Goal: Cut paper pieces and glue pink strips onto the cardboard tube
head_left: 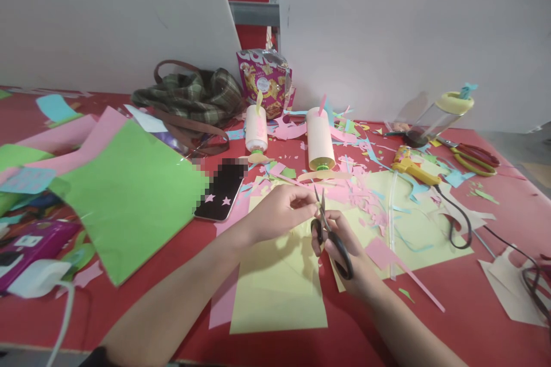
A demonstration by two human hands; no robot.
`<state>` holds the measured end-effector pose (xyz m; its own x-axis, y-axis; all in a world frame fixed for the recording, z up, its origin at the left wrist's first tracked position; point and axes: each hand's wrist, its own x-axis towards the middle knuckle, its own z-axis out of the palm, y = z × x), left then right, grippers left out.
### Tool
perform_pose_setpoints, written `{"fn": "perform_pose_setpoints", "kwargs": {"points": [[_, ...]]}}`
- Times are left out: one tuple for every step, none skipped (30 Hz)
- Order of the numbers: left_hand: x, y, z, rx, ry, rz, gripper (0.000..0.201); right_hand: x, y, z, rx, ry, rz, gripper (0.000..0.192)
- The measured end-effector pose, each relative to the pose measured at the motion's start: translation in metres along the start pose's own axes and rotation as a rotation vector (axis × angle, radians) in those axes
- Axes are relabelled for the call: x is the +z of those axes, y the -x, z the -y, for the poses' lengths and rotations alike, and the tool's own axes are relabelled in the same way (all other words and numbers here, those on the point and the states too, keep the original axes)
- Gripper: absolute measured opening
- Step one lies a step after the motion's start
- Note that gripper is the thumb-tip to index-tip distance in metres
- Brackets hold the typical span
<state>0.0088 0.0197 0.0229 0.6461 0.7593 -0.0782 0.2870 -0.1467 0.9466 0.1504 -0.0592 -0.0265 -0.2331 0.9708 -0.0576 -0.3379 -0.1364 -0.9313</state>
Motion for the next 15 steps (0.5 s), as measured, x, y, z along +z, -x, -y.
{"fn": "perform_pose_setpoints", "kwargs": {"points": [[0.000, 0.000, 0.000, 0.000, -0.002, 0.005, 0.014, 0.000, 0.000, 0.000, 0.002, 0.001, 0.001, 0.028], [-0.001, 0.000, 0.000, 0.000, -0.007, 0.009, 0.015, 0.000, 0.000, 0.000, 0.005, 0.002, 0.002, 0.028], [-0.001, 0.000, 0.000, 0.000, -0.015, 0.015, 0.015, 0.000, -0.001, 0.000, 0.007, 0.002, 0.003, 0.028], [-0.002, -0.001, 0.000, 0.001, -0.027, 0.023, 0.015, -0.001, -0.001, -0.001, 0.009, 0.000, 0.005, 0.027], [-0.003, -0.001, 0.001, 0.005, -0.041, 0.030, 0.015, -0.001, -0.001, -0.001, 0.010, -0.004, 0.008, 0.027], [-0.004, -0.001, 0.001, 0.012, -0.055, 0.035, 0.015, -0.001, -0.001, -0.001, 0.011, -0.009, 0.012, 0.027], [-0.005, -0.001, 0.001, 0.020, -0.069, 0.038, 0.015, -0.001, -0.002, -0.002, 0.012, -0.014, 0.015, 0.027], [-0.006, -0.001, 0.001, 0.027, -0.082, 0.043, 0.015, -0.001, -0.002, -0.002, 0.014, -0.019, 0.018, 0.026], [-0.007, -0.001, 0.001, 0.031, -0.092, 0.047, 0.015, -0.001, -0.002, -0.002, 0.016, -0.023, 0.020, 0.026], [-0.008, -0.001, 0.001, 0.030, -0.102, 0.050, 0.015, -0.001, -0.002, -0.003, 0.017, -0.024, 0.021, 0.026], [-0.008, 0.000, 0.001, 0.026, -0.114, 0.052, 0.015, -0.001, -0.002, -0.003, 0.017, -0.026, 0.021, 0.026], [-0.009, 0.000, 0.001, 0.020, -0.126, 0.054, 0.015, 0.000, -0.002, -0.002, 0.017, -0.027, 0.021, 0.026], [-0.010, 0.000, 0.001, 0.016, -0.139, 0.054, 0.015, 0.000, -0.001, -0.002, 0.019, -0.027, 0.021, 0.026], [-0.011, 0.001, 0.001, 0.015, -0.150, 0.051, 0.015, 0.001, -0.001, -0.003, 0.025, -0.029, 0.020, 0.027], [-0.012, 0.001, 0.001, 0.017, -0.161, 0.048, 0.015, 0.001, -0.001, -0.003, 0.032, -0.031, 0.016, 0.027]]}}
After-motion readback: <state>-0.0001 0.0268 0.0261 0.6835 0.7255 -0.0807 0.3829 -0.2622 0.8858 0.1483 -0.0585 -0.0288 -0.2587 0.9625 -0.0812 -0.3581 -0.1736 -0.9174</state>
